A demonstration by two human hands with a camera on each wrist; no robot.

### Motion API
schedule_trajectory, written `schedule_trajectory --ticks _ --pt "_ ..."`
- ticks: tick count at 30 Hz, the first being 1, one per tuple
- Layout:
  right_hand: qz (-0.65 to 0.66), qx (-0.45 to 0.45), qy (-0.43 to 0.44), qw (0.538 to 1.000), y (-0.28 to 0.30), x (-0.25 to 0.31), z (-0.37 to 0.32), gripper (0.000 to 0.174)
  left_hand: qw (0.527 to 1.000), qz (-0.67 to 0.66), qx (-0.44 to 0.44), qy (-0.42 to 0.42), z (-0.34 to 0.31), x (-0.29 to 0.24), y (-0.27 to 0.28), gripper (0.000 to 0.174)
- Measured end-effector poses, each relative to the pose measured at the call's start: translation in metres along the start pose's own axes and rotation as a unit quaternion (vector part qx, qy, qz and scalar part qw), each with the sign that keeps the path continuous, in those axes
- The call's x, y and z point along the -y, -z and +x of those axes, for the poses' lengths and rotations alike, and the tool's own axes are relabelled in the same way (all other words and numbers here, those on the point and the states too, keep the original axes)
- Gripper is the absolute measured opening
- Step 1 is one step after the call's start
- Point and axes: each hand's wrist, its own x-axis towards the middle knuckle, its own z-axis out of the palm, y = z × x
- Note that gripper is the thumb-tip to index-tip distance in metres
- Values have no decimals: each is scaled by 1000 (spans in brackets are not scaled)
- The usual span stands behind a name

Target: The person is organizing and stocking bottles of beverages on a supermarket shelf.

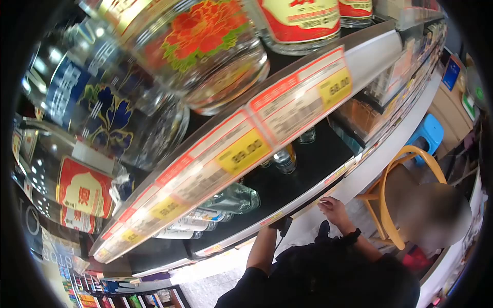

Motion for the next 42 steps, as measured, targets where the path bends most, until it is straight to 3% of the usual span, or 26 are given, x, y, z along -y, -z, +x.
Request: schedule_trajectory --ticks 7,12,13,14,16,17,19,23,26,33,35,42 --pt "43 49 -2 998 -51 4 -14 30 999 -41 15 13 -57 8 21 42" --pt "170 58 -83 980 -79 24 -30 42 996 -84 33 26 -96 22 41 42" --pt "165 61 -83 981 -83 30 -34 42 995 -89 31 29 -103 23 47 42" --pt "191 42 -102 975 -88 35 -39 45 992 -124 -24 20 -110 23 53 41" --pt "214 24 -118 969 -101 40 -42 48 971 -195 -137 -16 -126 19 69 30" --pt "232 -7 -132 964 -108 41 -44 51 970 -198 -139 -16 -136 14 82 30" --pt "255 -44 -151 954 -127 40 -50 53 879 -455 -143 -16 -156 12 105 28" --pt "301 -50 -134 943 -157 39 -83 52 866 -486 -113 5 -195 35 118 39" --pt "274 -137 -143 941 -176 36 -123 46 841 -533 -93 -6 -217 63 135 54" --pt "261 -132 -173 941 -208 32 -200 41 883 -465 -26 -59 -260 100 160 55" --pt "266 -86 -214 936 -212 41 -217 39 908 -410 -29 -85 -274 103 165 55" --pt "277 -31 -247 928 -225 30 -257 39 924 -369 -53 -87 -326 116 174 60"
